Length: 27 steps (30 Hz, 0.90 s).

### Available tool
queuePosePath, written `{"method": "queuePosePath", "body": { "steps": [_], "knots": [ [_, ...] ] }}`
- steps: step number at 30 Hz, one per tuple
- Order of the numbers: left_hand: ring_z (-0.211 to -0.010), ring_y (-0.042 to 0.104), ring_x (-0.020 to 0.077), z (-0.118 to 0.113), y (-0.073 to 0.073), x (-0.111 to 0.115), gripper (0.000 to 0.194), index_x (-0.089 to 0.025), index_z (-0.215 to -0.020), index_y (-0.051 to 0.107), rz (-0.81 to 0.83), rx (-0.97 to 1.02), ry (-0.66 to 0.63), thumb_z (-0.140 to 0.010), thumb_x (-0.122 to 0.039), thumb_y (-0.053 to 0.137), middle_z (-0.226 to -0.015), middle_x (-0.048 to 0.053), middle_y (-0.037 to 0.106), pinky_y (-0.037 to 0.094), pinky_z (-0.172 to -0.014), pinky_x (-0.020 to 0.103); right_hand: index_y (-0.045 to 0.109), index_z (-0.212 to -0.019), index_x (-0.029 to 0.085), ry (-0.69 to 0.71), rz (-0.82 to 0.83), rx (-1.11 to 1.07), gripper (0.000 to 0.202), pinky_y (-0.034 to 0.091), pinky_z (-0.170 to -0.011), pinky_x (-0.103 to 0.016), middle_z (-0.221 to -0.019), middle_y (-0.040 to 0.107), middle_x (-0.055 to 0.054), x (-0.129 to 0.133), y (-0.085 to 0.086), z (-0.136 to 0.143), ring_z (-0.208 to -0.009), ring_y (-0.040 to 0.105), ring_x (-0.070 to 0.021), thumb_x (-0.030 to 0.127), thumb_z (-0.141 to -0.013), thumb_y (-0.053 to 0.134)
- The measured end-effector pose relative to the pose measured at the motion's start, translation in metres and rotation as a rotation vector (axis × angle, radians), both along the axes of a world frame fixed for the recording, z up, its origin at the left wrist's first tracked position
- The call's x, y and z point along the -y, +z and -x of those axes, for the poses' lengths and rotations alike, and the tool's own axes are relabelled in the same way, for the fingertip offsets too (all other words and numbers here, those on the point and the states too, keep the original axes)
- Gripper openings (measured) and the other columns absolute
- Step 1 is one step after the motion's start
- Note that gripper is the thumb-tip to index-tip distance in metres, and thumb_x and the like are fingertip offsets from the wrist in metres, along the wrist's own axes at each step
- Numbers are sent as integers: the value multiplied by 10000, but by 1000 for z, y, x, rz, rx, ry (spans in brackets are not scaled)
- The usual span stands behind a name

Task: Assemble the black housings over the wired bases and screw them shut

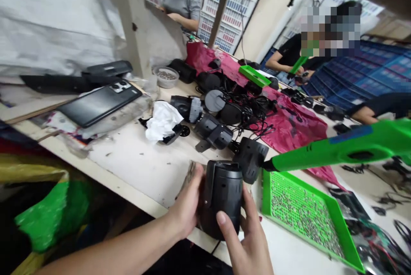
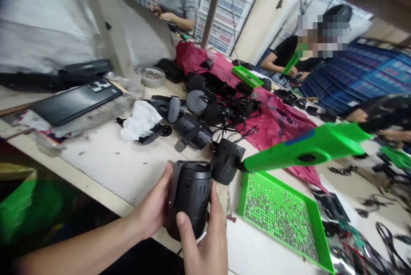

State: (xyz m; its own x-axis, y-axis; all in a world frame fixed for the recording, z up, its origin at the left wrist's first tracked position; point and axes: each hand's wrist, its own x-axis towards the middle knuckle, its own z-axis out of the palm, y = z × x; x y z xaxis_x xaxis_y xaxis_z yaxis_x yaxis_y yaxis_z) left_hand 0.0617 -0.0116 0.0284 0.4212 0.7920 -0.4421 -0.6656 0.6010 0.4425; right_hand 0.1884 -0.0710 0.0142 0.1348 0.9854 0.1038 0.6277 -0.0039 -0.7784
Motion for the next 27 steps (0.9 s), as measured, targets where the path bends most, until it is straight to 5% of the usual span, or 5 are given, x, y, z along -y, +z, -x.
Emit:
{"method": "queuePosePath", "body": {
  "steps": [5, 8, 22, 27],
  "knots": [
    [-1172, 591, 284, -4, 1, -2, 597, -220, -1028, 738, -157, -122, 89, -859, -687, 406, -1056, 63, 745, 390, -1063, 423, 152, -1498, 234, -57, -3, 47, 828, 261, -1107, -621, -1532, 294, -159, -3, 3, 18, -1405, 291, -362, 524, -839, 561],
    [-1205, 561, 261, -3, -1, -2, 555, -229, -1028, 737, -247, -249, 174, -881, -650, 406, -1136, 32, 720, 373, -1071, 361, 118, -1503, 233, -71, -7, 51, 815, 282, -1101, -607, -1535, 280, -156, -3, 5, 25, -1414, 272, -353, 525, -861, 526],
    [-1084, 612, 268, -3, 0, -2, 566, -205, -997, 730, -250, -278, 157, -902, -635, 374, -1015, 40, 741, 452, -937, 350, 154, -1489, 208, -93, -4, 59, 770, 289, -1099, -600, -1532, 287, -163, -1, 3, 26, -1421, 262, -358, 516, -874, 499],
    [-1158, 568, 277, -3, -3, -3, 569, -198, -1038, 718, -252, -318, 170, -902, -632, 378, -1086, 50, 722, 387, -1031, 374, 174, -1490, 187, -140, -55, 36, 761, 267, -1104, -602, -1521, 303, -176, -1, 3, 32, -1413, 272, -354, 524, -882, 486]
  ]
}}
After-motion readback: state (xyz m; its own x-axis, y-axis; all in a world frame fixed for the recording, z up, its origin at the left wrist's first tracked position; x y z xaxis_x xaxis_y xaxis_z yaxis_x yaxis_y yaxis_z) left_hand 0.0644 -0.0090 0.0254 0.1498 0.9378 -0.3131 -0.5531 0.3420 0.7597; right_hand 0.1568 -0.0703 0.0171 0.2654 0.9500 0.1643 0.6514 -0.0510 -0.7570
